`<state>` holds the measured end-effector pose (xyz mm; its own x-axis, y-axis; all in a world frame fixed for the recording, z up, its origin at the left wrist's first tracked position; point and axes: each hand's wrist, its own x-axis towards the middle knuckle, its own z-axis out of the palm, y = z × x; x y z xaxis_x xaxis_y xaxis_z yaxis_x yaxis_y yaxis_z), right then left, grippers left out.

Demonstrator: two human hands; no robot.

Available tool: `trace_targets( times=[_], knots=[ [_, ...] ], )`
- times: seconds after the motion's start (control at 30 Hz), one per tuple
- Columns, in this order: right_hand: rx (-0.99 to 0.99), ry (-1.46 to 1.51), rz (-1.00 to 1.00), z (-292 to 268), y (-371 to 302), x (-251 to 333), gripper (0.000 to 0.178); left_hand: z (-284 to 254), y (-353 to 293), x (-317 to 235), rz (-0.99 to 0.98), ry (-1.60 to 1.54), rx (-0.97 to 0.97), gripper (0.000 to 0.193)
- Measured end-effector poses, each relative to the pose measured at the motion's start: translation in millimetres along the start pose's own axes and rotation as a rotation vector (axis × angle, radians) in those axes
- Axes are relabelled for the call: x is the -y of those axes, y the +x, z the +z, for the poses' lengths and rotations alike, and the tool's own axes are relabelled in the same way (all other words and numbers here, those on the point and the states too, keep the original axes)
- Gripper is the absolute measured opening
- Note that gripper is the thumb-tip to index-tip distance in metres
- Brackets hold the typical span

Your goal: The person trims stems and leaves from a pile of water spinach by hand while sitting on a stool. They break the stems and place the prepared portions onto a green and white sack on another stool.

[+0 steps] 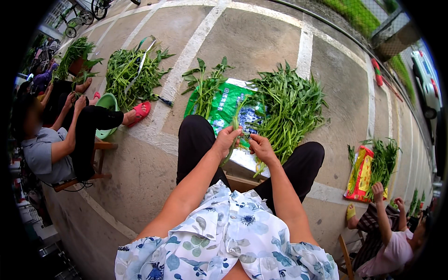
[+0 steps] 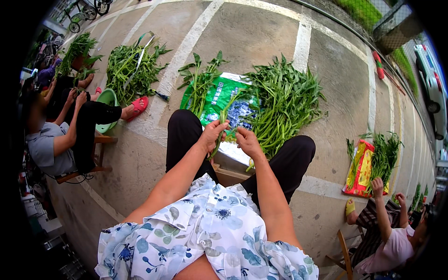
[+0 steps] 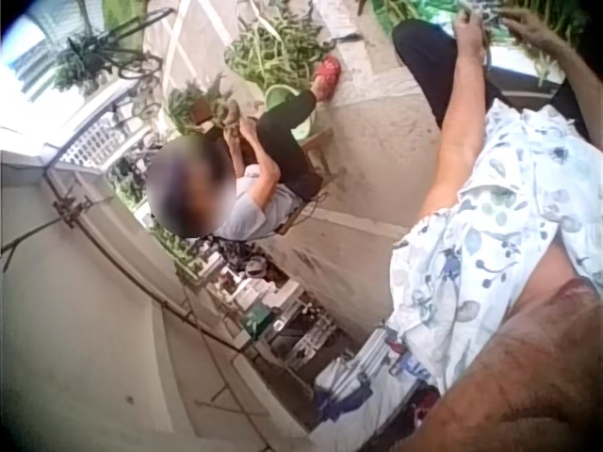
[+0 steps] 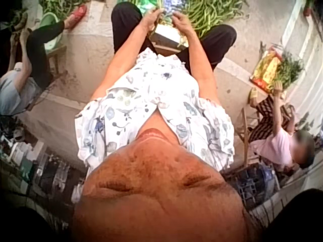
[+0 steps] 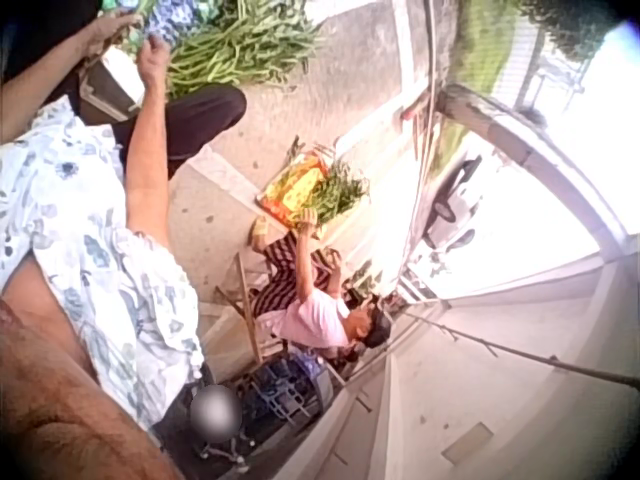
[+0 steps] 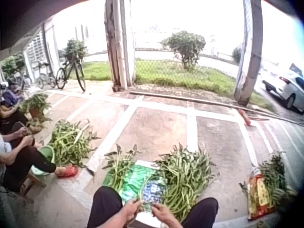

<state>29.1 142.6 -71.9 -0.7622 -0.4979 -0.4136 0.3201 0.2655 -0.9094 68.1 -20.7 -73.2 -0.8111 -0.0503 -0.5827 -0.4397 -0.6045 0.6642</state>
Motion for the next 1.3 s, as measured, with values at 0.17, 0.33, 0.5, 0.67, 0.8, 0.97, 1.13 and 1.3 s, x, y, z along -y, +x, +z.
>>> trace_targets(
  times=[0.17,0.33,0.5,0.67,0.8,0.97,1.13,1.3],
  knots=[
    [0.078,-0.048,0.006,-1.9,-0.1,-2.1,0.022,0.6,-1.6,-0.8,-0.004,0.011,0.001,0.023],
    [0.054,-0.062,0.056,-2.2,-0.4,0.1,0.025,1.0,-2.2,-1.5,-0.004,0.011,-0.001,0.024],
    [-0.053,-0.193,-0.104,-2.6,1.3,-8.0,0.024,0.7,-1.5,0.9,0.003,0.044,-0.002,0.025],
    [-0.079,-0.203,-0.123,-1.7,1.6,-10.6,0.023,1.3,-1.5,1.1,0.004,0.069,-0.006,0.025],
    [-0.156,-0.347,-0.259,1.1,-0.5,-9.3,0.021,4.0,-3.5,-0.1,0.002,0.028,-0.014,0.025],
    [-0.298,-0.383,-0.271,6.2,-2.1,5.5,0.019,4.3,-2.9,1.6,-0.022,-0.13,-0.006,0.024],
    [-0.486,-0.056,-0.181,-11.5,13.9,-7.0,0.02,18.9,-1.5,0.0,-0.029,-0.26,0.014,0.022],
    [-0.319,0.103,-0.015,-10.8,11.2,-2.4,0.029,10.5,-0.7,2.8,-0.053,-0.323,0.039,0.021]
  ],
)
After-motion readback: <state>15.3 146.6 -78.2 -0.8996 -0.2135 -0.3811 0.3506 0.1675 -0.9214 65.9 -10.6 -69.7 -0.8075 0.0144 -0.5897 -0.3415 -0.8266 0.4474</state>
